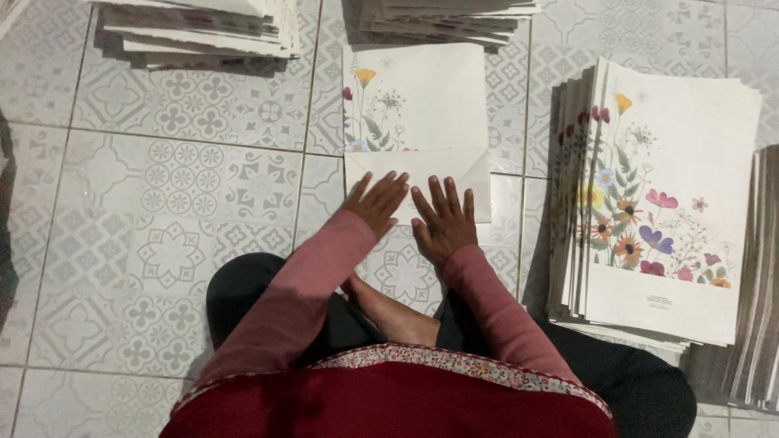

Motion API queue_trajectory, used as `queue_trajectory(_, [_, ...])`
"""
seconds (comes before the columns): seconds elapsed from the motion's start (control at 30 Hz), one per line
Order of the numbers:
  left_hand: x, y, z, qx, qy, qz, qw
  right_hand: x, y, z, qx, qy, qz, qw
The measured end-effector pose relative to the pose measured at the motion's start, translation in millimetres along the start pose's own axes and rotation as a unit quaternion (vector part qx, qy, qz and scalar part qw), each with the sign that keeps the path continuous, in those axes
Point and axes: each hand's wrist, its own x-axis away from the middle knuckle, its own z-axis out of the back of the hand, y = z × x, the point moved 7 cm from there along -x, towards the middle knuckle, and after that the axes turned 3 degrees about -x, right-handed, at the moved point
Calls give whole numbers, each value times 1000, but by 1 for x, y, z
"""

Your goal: Folding pre-printed paper sheets into envelopes and stacking them on the floor.

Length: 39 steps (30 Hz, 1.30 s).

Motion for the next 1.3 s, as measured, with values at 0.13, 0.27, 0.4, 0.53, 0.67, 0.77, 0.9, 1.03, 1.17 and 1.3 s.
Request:
queue_trajectory(0.13, [-15, 34, -25, 110, 10, 92, 990, -5, 3, -1, -8, 41, 23, 999])
queue_trajectory(0.27, [6, 43, -27, 144, 73, 185, 969, 7, -1, -7, -26, 7, -12, 1000])
queue_trajectory(0.4, [12, 24, -24, 211, 45, 224, 950, -5, 2, -5, -1, -51, -59, 997])
queue_trajectory(0.53, [41, 13, -18, 227, -4, 254, 940, -6, -4, 9, -3, -72, -87, 994])
queue_trajectory(0.67, [63, 10, -39, 112, 94, 404, 903, 0, -7, 13, 2, -88, -101, 991])
queue_trajectory(0.77, [65, 5, -58, 22, 121, 478, 870, -1, -7, 13, -9, -69, -92, 993])
queue_trajectory(0.9, [47, -2, -13, 200, 188, 417, 867, 1, -8, 8, -23, -31, -73, 997])
queue_trajectory(1.03, [-23, 16, -9, 212, 30, 164, 963, 1, -9, 6, -7, -26, -78, 997])
queue_trajectory(1.17, [-23, 4, -8, 226, -6, 180, 957, -7, 17, -3, -6, -53, -80, 995])
queue_trajectory(1.3, [-11, 8, -5, 242, -33, 177, 953, 27, 97, 3, 57, -75, -160, 983])
